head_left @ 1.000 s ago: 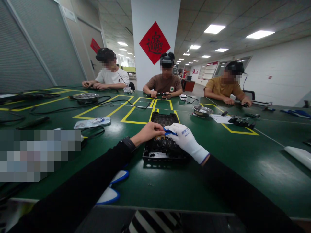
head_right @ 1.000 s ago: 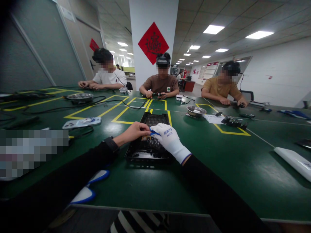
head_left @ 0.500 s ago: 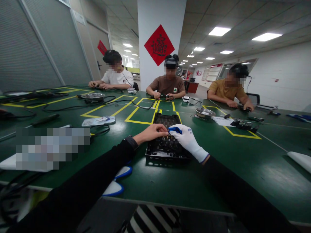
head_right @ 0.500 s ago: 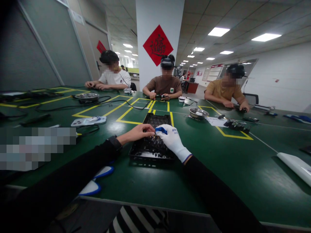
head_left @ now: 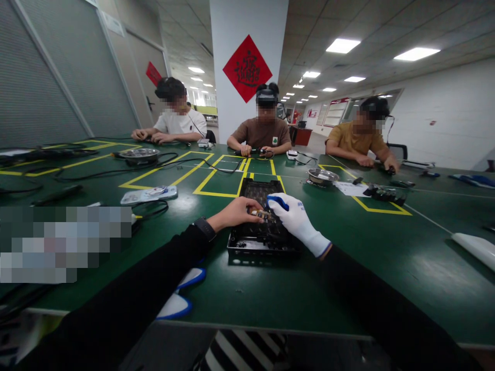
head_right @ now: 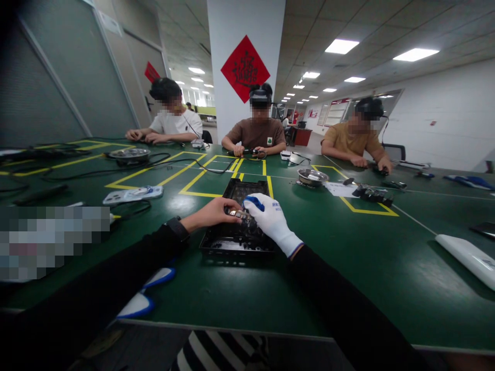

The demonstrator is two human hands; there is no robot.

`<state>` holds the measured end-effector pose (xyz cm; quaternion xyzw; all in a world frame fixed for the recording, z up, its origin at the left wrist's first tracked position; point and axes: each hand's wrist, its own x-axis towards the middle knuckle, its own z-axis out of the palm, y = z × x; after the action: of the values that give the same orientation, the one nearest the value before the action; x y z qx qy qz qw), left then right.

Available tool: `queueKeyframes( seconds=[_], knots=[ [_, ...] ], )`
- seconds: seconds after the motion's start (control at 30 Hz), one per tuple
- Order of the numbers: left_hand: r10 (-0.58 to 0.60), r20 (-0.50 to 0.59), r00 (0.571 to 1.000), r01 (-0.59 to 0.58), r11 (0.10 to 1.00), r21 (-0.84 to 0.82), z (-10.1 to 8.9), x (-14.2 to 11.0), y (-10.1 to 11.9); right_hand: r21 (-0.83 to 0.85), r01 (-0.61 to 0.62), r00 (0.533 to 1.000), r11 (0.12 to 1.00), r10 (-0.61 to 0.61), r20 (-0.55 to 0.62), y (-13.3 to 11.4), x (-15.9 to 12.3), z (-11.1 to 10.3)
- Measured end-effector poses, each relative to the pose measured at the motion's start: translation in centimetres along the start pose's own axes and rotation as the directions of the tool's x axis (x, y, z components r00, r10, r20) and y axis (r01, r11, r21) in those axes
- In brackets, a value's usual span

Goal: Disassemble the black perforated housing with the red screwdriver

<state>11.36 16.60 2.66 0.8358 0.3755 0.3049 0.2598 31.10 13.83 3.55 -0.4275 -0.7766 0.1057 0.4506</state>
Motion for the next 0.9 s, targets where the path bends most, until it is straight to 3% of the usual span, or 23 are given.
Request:
queueKeyframes(
  seconds=[0.07, 0.2, 0.3, 0.4, 0.5, 0.6, 0.77, 0.9],
  knots=[
    [-0.003, -0.007, 1.0, 0.003, 1.0, 0.005, 0.0, 0.0, 0.0, -0.071, 0.02, 1.0, 0.997, -0.02, -0.003, -0.1, 0.1, -0.2],
    [0.01, 0.008, 1.0, -0.01, 1.0, -0.023, 0.0, -0.1, 0.1, -0.307, 0.142, 0.979, 0.941, -0.088, 0.183, -0.2, 0.2, -0.3],
    [0.035, 0.033, 0.999, -0.034, 0.999, -0.034, 0.0, -0.2, 0.1, -0.364, 0.188, 0.964, 0.912, -0.1, 0.247, -0.2, 0.4, -0.3],
    [0.08, 0.006, 0.997, -0.079, 0.996, -0.044, -0.3, -0.2, 0.3, -0.301, 0.134, 0.977, 0.944, -0.075, 0.197, -0.7, 0.6, -0.8],
    [0.078, -0.173, 0.982, -0.083, 0.996, -0.025, -0.6, 0.1, 0.1, -0.142, 0.05, 0.982, 0.989, -0.022, 0.19, -2.0, 0.7, -1.8],
    [0.062, -0.317, 0.946, -0.02, 0.991, 0.133, -0.8, 0.4, -0.7, -0.006, 0.038, 0.957, 0.999, -0.034, 0.29, -3.6, 0.3, -2.2],
    [0.045, -0.294, 0.955, 0.039, 0.961, 0.273, -0.3, 0.7, -2.5, 0.052, 0.142, 0.913, 0.989, -0.151, 0.379, -4.6, -1.2, -1.5],
    [-0.083, -0.237, 0.968, 0.153, 0.944, 0.293, 0.3, 1.1, -3.9, 0.066, 0.17, 0.906, 0.983, -0.182, 0.382, -4.4, -2.0, -1.2]
  ],
)
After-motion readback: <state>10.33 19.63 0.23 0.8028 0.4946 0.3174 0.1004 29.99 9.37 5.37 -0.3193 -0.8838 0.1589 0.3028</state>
